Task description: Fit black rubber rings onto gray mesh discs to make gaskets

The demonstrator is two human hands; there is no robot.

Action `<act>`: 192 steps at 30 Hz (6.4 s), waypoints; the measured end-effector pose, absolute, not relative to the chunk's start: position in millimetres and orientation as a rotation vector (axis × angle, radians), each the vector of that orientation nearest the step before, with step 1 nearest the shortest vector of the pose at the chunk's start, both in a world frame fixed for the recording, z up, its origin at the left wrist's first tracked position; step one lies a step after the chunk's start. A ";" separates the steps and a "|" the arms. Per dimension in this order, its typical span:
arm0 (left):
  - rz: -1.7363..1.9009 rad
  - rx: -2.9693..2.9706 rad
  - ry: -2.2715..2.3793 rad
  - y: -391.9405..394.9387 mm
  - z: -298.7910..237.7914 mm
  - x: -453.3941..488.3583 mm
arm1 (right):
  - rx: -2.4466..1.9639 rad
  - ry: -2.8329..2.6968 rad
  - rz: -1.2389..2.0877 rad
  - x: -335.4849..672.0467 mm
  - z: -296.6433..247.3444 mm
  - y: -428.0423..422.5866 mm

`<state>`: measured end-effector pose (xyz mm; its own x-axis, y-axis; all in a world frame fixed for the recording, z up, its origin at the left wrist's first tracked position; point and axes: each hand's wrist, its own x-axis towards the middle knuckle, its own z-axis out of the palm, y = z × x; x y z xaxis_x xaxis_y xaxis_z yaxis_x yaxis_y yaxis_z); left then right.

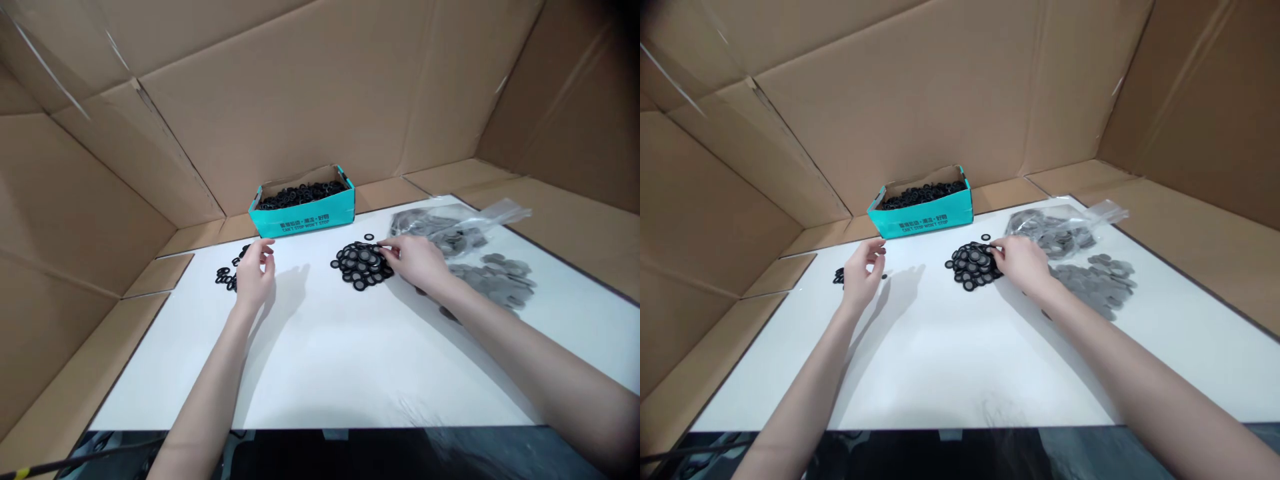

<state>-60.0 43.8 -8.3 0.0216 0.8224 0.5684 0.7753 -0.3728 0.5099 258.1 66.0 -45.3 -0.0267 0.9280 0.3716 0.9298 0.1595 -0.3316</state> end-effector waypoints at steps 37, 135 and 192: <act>0.524 1.960 2.469 67.0 -24.5 -119.7 | -1.464 -1.928 0.018 314.0 -20.5 29.7; 1.120 1.718 1.061 -6.8 -15.9 7.8 | -0.936 -1.851 0.792 191.9 -36.5 1.4; 1.007 2.145 0.957 1.1 -21.7 -2.1 | -0.869 -1.928 0.789 195.6 -33.0 2.0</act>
